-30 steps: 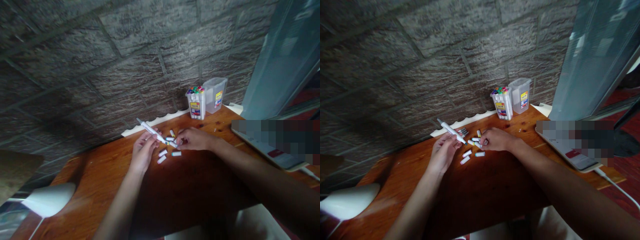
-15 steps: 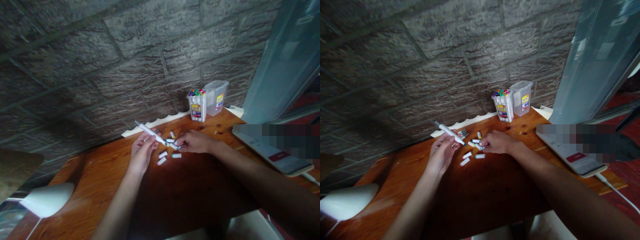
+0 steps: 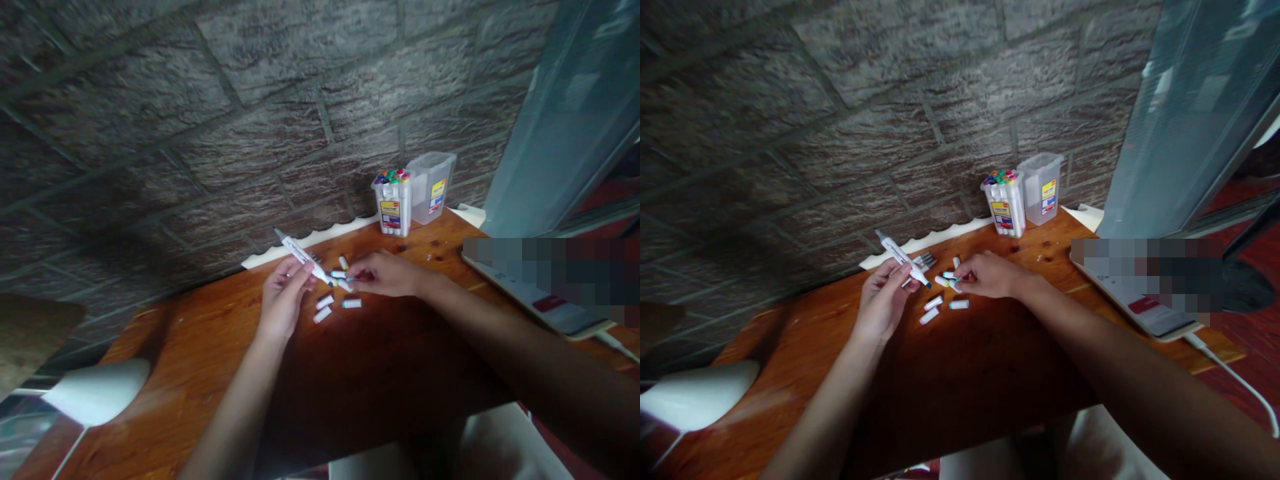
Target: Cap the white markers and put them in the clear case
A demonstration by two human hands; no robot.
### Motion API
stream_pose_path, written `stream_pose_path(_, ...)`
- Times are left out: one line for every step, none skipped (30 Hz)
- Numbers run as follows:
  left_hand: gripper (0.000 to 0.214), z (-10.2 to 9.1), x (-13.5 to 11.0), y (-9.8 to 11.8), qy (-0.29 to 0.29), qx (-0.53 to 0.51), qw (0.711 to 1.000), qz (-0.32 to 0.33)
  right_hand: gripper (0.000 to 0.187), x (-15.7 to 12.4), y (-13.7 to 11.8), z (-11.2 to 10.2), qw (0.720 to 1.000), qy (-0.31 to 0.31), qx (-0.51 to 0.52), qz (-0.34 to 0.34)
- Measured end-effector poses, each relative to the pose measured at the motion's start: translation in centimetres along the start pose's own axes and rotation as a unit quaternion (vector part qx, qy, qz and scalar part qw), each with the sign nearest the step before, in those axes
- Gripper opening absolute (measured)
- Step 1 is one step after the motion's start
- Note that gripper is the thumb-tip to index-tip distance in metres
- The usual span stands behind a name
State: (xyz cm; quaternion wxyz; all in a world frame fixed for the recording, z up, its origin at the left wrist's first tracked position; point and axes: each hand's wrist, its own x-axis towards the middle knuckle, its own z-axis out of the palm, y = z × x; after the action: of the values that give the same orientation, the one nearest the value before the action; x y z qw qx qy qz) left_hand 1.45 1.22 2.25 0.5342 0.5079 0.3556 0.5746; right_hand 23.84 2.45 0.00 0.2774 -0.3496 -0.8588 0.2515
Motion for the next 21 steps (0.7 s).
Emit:
stream_pose_path(0.020, 0.0, 0.0, 0.0, 0.000, -0.002, 1.000, 0.000, 0.021, 0.1, -0.1, 0.1, 0.999, 0.025, 0.034, 0.005)
stream_pose_path(0.020, 0.0, 0.0, 0.1, 0.001, -0.005, 1.000, -0.001, 0.024, 0.2, -0.2, 0.1, 0.996, 0.049, 0.075, 0.012)
stream_pose_path(0.020, 0.0, 0.0, 0.1, 0.003, -0.007, 1.000, -0.002, 0.026, 0.3, -0.3, 0.2, 0.990, 0.068, 0.121, 0.020)
stream_pose_path(0.021, 0.0, 0.0, 0.2, 0.004, -0.009, 1.000, -0.004, 0.027, 0.4, -0.5, 0.2, 0.982, 0.084, 0.168, 0.030)
stream_pose_path(0.020, 0.0, 0.1, 0.2, 0.006, -0.011, 1.000, -0.005, 0.027, 0.4, -0.7, 0.2, 0.971, 0.095, 0.214, 0.041)
stream_pose_path(0.020, 0.0, 0.1, 0.2, 0.007, -0.012, 1.000, -0.005, 0.027, 0.5, -0.9, 0.2, 0.959, 0.103, 0.257, 0.053)
stream_pose_path(0.020, 0.1, 0.0, 0.2, 0.007, -0.013, 1.000, -0.003, 0.027, 0.5, -1.1, 0.2, 0.946, 0.107, 0.298, 0.063)
stream_pose_path(0.019, 0.1, 0.0, 0.3, 0.007, -0.014, 1.000, -0.001, 0.027, 0.5, -1.3, 0.2, 0.933, 0.108, 0.336, 0.072)
stream_pose_path(0.019, 0.2, 0.0, 0.3, 0.008, -0.016, 1.000, 0.001, 0.027, 0.6, -1.5, 0.2, 0.920, 0.106, 0.369, 0.079)
stream_pose_path(0.019, 0.2, 0.0, 0.3, 0.010, -0.018, 1.000, 0.004, 0.028, 0.6, -1.6, 0.2, 0.908, 0.106, 0.396, 0.081)
stream_pose_path(0.019, 0.2, 0.0, 0.4, 0.013, -0.021, 1.000, 0.005, 0.028, 0.6, -1.7, 0.2, 0.899, 0.108, 0.416, 0.083)
stream_pose_path(0.018, 0.2, 0.0, 0.4, 0.017, -0.023, 1.000, 0.006, 0.027, 0.6, -1.8, 0.2, 0.893, 0.114, 0.428, 0.084)
stream_pose_path(0.018, 0.2, 0.0, 0.5, 0.021, -0.024, 0.999, 0.005, 0.027, 0.7, -1.8, 0.2, 0.888, 0.122, 0.436, 0.086)
stream_pose_path(0.017, 0.2, 0.0, 0.5, 0.025, -0.024, 0.999, 0.003, 0.027, 0.7, -1.8, 0.2, 0.882, 0.130, 0.444, 0.089)
stream_pose_path(0.017, 0.2, 0.1, 0.5, 0.027, -0.022, 0.999, 0.001, 0.027, 0.7, -1.8, 0.2, 0.876, 0.136, 0.453, 0.093)
stream_pose_path(0.018, 0.1, 0.1, 0.6, 0.028, -0.020, 0.999, -0.001, 0.028, 0.8, -1.8, 0.2, 0.869, 0.140, 0.463, 0.098)
stream_pose_path(0.018, 0.1, 0.1, 0.6, 0.028, -0.018, 0.999, -0.003, 0.030, 0.8, -1.7, 0.2, 0.862, 0.143, 0.474, 0.104)
stream_pose_path(0.019, 0.1, 0.1, 0.6, 0.026, -0.017, 1.000, -0.002, 0.030, 0.9, -1.7, 0.3, 0.856, 0.145, 0.484, 0.111)
stream_pose_path(0.020, 0.0, 0.1, 0.5, 0.022, -0.016, 1.000, -0.002, 0.030, 0.9, -1.7, 0.3, 0.851, 0.146, 0.490, 0.118)
stream_pose_path(0.021, 0.1, 0.1, 0.5, 0.017, -0.015, 1.000, -0.003, 0.029, 0.9, -1.7, 0.3, 0.848, 0.147, 0.493, 0.125)
stream_pose_path(0.022, 0.1, 0.0, 0.4, 0.010, -0.011, 1.000, -0.005, 0.027, 0.9, -1.7, 0.4, 0.847, 0.147, 0.494, 0.130)
